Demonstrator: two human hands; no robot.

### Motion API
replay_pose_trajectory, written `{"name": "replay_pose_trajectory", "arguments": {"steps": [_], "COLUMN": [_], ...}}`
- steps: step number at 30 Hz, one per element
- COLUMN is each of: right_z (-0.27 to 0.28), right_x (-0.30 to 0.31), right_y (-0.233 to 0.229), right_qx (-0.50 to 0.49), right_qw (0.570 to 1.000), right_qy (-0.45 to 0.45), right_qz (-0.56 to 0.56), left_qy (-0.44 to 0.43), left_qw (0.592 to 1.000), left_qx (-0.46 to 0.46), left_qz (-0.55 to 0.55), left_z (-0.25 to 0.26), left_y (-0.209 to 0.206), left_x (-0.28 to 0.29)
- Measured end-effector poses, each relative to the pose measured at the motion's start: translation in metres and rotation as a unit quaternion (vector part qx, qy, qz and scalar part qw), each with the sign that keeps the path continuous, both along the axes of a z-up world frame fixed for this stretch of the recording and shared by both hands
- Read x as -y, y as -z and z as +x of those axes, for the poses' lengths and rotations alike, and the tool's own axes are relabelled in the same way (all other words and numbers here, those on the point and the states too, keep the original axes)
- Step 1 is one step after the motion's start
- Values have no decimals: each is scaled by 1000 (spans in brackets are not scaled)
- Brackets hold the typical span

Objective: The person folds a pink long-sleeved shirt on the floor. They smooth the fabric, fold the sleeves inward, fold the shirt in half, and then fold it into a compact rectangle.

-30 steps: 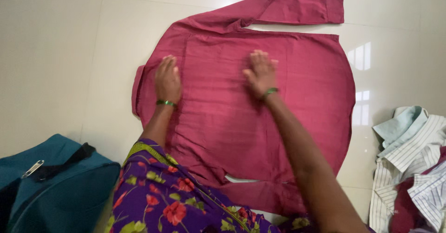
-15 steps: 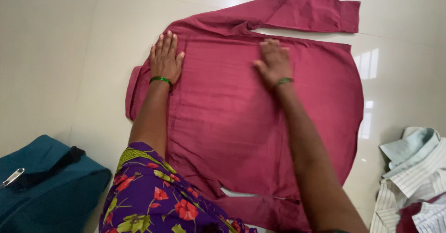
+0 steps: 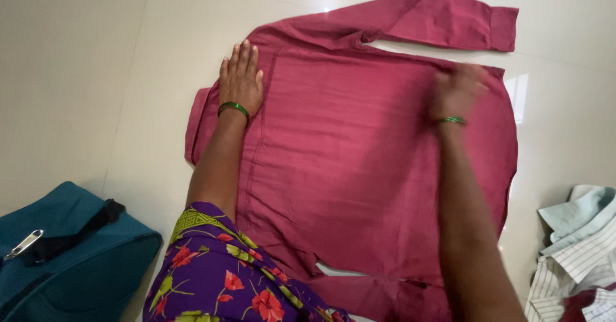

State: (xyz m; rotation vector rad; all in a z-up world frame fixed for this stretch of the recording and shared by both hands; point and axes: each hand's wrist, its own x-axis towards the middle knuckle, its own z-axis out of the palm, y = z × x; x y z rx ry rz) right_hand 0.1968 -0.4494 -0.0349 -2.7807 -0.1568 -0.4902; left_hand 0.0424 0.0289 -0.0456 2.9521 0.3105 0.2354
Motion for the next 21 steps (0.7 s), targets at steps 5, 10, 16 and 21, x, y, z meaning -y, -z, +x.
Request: {"name": "replay_pose_trajectory", "arguments": {"steps": [5,10,16,21], "right_z": [-67,-99,-56,-18], "right_x": [-220,-299,-194,-60], "right_y": [-15,-45,-42,-22], "right_qx": [-209,-218,-208,-171], "right_qw": [932,874,913,942], "right_qy": [-295,-392,-293,-242], "right_qz": [-23,-186,-194,-155], "left_qy": [3,15,4,10], "left_qw": [1000,1000,999,999], "left_qx": [-4,10,-36,-36], "left_qz": [-14,14,26,4], "left_z": [-4,-1,-3,1], "left_y": [-5,-4,-2,-9], "left_x": [-2,-4,-4,-4]}}
